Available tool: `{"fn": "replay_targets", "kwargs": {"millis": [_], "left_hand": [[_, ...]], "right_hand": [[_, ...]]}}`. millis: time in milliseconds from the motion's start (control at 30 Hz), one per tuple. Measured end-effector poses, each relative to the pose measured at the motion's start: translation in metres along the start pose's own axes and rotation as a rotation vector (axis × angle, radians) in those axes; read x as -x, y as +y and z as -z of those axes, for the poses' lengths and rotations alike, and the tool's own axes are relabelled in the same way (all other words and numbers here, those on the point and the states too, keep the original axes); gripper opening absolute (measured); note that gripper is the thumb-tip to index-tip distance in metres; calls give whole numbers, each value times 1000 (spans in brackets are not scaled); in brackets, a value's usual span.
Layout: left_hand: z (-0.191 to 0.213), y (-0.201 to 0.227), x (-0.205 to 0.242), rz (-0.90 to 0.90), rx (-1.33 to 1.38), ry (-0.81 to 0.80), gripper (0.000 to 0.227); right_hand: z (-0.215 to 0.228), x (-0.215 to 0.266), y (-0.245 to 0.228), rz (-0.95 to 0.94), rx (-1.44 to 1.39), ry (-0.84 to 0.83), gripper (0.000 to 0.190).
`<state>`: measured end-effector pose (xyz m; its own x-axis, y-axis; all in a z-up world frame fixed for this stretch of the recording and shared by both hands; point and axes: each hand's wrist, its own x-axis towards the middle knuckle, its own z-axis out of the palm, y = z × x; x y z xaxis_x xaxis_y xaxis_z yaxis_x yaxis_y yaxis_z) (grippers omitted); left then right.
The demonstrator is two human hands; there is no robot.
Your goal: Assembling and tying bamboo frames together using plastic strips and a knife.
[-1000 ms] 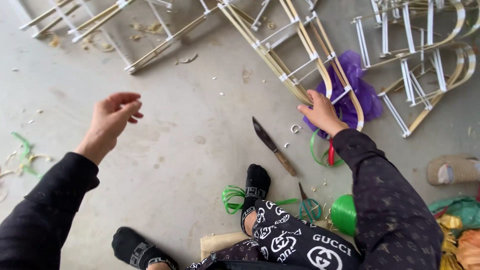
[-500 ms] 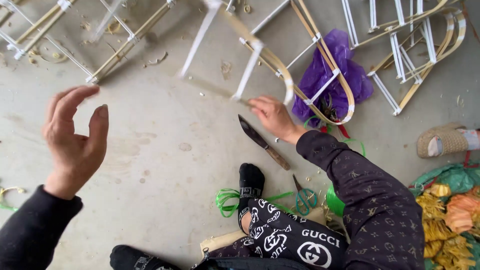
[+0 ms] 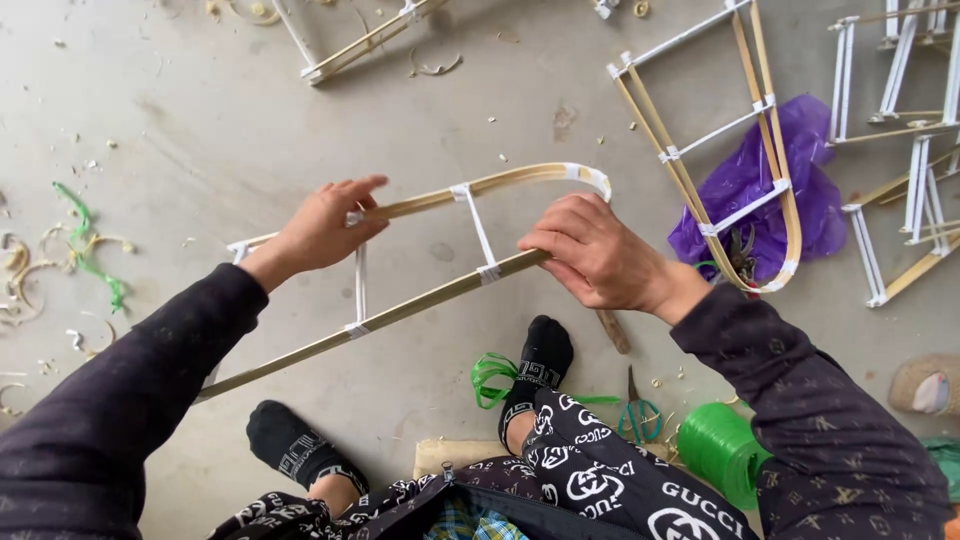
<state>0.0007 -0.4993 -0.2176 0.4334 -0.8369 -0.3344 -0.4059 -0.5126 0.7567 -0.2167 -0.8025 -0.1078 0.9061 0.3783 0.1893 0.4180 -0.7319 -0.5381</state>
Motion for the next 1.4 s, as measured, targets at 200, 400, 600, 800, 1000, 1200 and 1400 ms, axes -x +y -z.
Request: {"fn": "replay_targets", "kwargs": {"millis": [200,400,600,800,1000,1200,1400], "left_hand": [[-43,9,14,329,683,-373,35],[-38,57,27,462,863,-358,36],[-48,38,18,284,859,-271,37],[-25,38,22,414,693,-171,40],[-56,50,38,359,717,-420,43],[1,57,52,35,1524,-580,56],[-44,98,19,-75,1045,-150,70]], "right_hand": [[45,-13,-9,-45,75,135,45],[82,-8,4,-212,153,383,49],[46,96,108,-576,207,399,35],[2,115,121,-961,-230,160,79],[-7,51,84,-862,-604,237,50],[6,57,78,-841,-707,408,27],[-36,13,7,-692,-872,677,25]]}}
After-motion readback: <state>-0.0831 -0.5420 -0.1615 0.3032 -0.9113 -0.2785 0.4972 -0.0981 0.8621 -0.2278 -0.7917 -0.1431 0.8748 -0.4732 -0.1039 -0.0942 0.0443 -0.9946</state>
